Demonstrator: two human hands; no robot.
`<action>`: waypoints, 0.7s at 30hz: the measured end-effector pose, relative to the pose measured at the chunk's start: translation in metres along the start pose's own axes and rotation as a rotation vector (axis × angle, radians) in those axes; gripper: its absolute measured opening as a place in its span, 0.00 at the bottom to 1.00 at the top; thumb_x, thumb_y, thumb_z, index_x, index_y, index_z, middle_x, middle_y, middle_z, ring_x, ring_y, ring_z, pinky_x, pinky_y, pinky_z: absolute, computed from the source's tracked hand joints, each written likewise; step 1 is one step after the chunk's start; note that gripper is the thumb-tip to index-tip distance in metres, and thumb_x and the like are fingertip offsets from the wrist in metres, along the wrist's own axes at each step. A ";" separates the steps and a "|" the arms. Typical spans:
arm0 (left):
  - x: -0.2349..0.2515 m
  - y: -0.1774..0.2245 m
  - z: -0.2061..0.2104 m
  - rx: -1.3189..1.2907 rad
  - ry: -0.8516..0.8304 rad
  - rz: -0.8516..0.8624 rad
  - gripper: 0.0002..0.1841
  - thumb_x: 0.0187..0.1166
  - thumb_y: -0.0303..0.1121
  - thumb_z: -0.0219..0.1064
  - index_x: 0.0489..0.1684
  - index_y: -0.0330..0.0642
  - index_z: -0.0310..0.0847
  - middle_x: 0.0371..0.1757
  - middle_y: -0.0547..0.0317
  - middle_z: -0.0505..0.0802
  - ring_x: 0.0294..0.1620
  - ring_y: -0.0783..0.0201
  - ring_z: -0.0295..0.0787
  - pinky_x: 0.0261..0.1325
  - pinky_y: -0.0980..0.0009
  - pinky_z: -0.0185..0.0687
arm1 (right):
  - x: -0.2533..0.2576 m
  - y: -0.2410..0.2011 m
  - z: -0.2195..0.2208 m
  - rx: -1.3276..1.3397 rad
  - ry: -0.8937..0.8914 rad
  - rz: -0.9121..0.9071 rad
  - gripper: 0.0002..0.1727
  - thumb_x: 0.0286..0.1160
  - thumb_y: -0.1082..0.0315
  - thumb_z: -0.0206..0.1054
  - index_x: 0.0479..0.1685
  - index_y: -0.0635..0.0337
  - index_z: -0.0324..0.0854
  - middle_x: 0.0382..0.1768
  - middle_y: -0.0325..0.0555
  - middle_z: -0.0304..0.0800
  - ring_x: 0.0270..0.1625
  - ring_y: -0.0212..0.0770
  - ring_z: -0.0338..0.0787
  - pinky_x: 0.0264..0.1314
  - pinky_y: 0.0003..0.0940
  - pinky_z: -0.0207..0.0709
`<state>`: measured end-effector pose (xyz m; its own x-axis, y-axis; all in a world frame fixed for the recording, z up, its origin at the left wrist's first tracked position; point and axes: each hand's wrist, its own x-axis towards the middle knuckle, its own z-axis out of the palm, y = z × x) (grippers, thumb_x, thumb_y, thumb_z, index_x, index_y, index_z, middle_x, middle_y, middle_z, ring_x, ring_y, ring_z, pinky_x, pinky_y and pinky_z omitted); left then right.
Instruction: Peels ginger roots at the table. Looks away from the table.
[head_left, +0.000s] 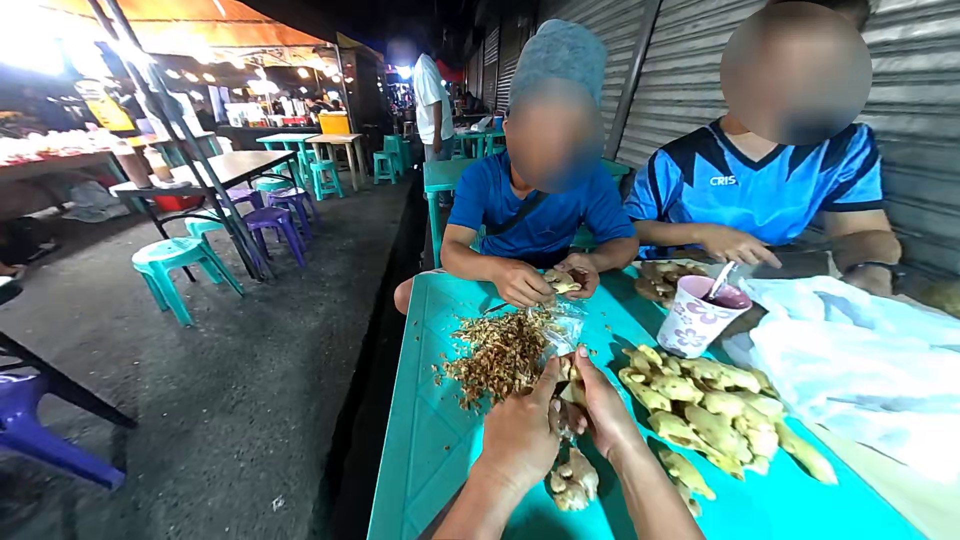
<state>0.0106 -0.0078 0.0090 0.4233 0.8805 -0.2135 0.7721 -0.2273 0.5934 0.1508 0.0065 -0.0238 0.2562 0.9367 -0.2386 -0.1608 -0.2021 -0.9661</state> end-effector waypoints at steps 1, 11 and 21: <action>0.000 0.001 0.001 0.010 0.013 -0.006 0.31 0.96 0.44 0.45 0.98 0.72 0.43 0.66 0.45 0.91 0.63 0.42 0.91 0.66 0.39 0.82 | 0.001 0.001 0.000 -0.007 0.003 -0.013 0.28 0.95 0.46 0.36 0.48 0.56 0.76 0.15 0.39 0.68 0.08 0.31 0.62 0.09 0.25 0.61; 0.002 0.003 0.013 0.215 0.193 -0.022 0.28 0.95 0.43 0.46 0.94 0.81 0.52 0.67 0.43 0.90 0.48 0.42 0.95 0.49 0.45 0.89 | -0.009 -0.009 0.005 0.131 -0.003 0.178 0.32 0.93 0.41 0.36 0.35 0.56 0.74 0.10 0.39 0.67 0.06 0.31 0.62 0.06 0.25 0.60; 0.004 0.003 0.019 0.169 0.279 0.012 0.27 0.94 0.42 0.48 0.91 0.83 0.60 0.65 0.45 0.91 0.46 0.44 0.95 0.46 0.46 0.89 | -0.005 -0.010 0.000 0.319 -0.070 0.296 0.34 0.92 0.39 0.34 0.28 0.53 0.73 0.08 0.38 0.64 0.05 0.30 0.60 0.05 0.23 0.56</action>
<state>0.0235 -0.0133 -0.0052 0.3044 0.9522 0.0269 0.8455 -0.2831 0.4527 0.1510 0.0038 -0.0132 0.0913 0.8713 -0.4823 -0.5065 -0.3763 -0.7758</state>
